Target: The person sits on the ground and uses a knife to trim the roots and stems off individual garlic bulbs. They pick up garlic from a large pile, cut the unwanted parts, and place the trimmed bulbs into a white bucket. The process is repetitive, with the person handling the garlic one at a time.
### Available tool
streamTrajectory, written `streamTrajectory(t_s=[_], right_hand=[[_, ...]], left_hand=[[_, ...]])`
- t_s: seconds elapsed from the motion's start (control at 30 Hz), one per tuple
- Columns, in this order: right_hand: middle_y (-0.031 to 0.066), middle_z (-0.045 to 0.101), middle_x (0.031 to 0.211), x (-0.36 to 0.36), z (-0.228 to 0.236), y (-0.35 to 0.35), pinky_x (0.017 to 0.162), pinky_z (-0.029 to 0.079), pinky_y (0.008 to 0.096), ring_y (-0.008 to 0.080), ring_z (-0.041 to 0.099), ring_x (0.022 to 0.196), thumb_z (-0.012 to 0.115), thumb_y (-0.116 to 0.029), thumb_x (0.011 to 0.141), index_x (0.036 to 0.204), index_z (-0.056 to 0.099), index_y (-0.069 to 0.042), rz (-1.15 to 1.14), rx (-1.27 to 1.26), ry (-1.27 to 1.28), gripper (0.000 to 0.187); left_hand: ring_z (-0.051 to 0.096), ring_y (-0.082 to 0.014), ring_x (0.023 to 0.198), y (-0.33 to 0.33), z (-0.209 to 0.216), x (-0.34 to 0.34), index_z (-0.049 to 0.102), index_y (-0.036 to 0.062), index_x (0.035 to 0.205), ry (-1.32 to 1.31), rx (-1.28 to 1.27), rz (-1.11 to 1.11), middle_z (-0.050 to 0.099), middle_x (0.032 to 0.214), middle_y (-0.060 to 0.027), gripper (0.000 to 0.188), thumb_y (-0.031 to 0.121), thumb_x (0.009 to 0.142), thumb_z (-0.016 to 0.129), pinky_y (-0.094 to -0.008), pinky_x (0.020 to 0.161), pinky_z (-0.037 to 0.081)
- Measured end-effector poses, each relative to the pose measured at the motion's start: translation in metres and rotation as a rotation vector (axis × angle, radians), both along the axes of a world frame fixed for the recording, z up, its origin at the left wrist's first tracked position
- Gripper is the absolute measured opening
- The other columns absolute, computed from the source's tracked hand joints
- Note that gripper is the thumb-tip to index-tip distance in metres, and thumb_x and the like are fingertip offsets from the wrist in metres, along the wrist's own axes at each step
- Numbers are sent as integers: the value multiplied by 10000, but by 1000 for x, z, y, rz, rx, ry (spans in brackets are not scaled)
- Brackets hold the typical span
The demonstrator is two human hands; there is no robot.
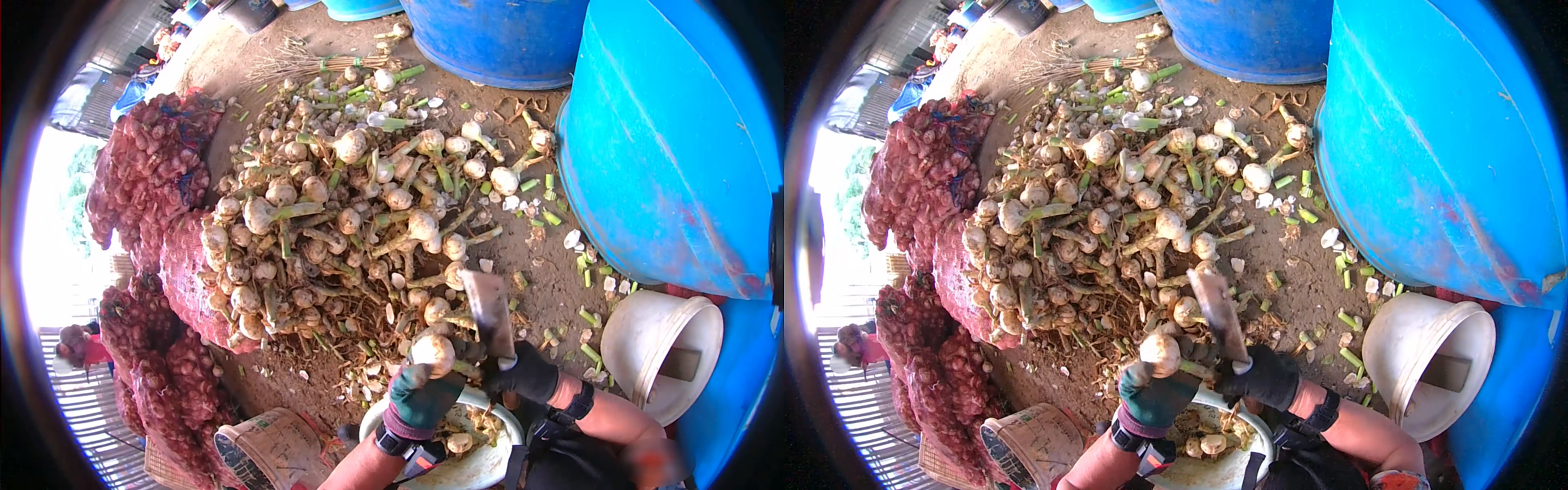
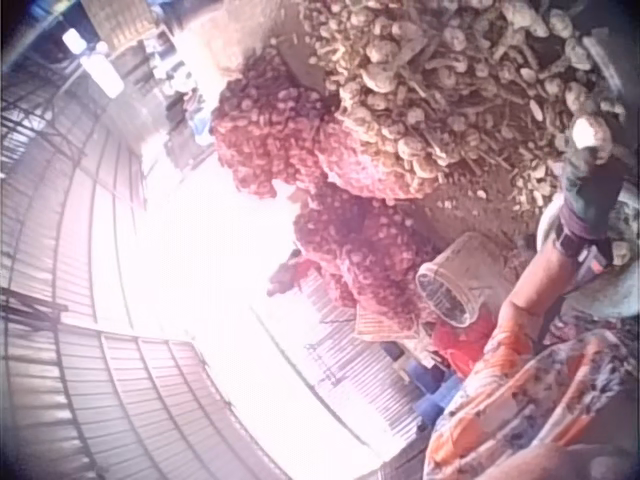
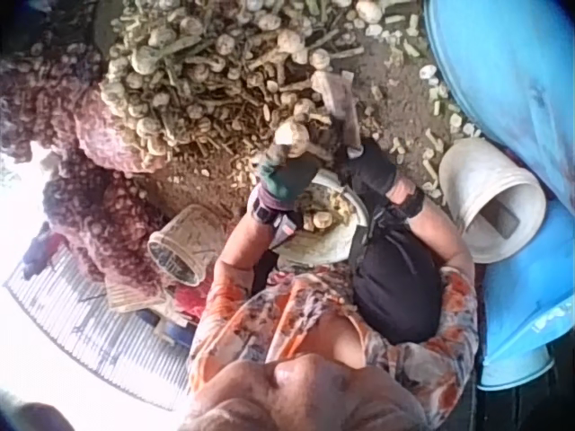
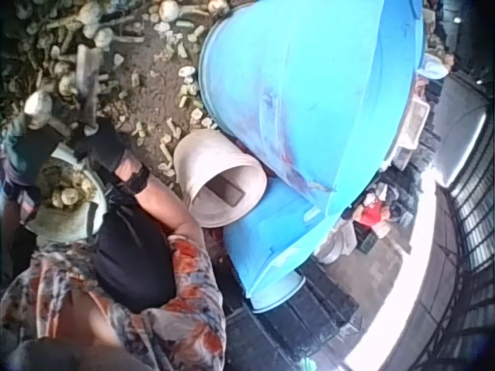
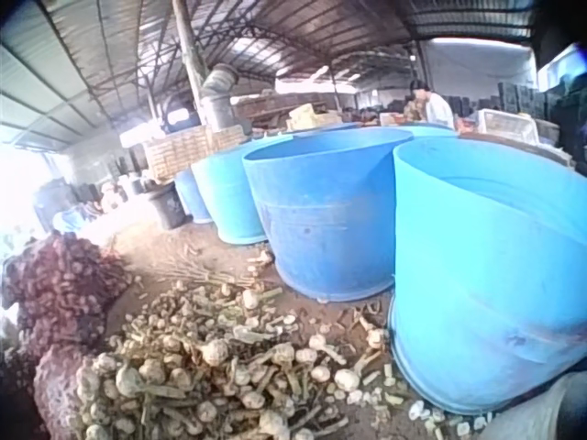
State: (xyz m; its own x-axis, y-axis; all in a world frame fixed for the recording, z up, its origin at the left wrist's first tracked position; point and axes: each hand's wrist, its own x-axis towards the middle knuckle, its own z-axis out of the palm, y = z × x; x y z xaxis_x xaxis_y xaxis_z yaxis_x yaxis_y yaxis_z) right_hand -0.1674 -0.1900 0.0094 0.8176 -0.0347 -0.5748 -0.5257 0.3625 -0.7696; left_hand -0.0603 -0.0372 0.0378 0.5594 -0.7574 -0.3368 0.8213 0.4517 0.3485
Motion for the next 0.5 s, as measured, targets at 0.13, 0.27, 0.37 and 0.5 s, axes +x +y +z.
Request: streamTrajectory(t_s=[0.13,0.27,0.37,0.5], right_hand=[[21,612,683,-7,-13,-21,590,469,268,82,566,630,763,-98,620,766,614,-47,-114,-4,9,214],[36,603,675,-3,0,-23,595,467,297,128,554,625,752,-111,633,800,614,-48,40,-487,-62,226],[116,575,941,-20,-58,-19,762,435,362,234,543,848,678,-299,674,1045,552,-56,106,-301,61,461],[111,623,907,12,12,-23,735,481,374,251,592,807,745,-205,578,1003,615,-54,120,-515,-20,470]], left_hand=[[535,-249,1081,12,8,-2,533,34,1136,209,114,-67,585,1087,-105,442,324,813,617,-468,984,364],[591,-143,932,36,-4,17,540,-36,1146,-173,557,-690,621,1051,-91,327,83,844,582,-256,819,473],[595,-177,934,37,-40,6,533,-11,1195,-514,729,-1109,630,1060,-104,465,206,807,669,-294,830,477],[579,-190,654,37,-58,-7,596,-1,984,-850,734,-888,598,685,-93,312,252,805,628,-340,606,463]])
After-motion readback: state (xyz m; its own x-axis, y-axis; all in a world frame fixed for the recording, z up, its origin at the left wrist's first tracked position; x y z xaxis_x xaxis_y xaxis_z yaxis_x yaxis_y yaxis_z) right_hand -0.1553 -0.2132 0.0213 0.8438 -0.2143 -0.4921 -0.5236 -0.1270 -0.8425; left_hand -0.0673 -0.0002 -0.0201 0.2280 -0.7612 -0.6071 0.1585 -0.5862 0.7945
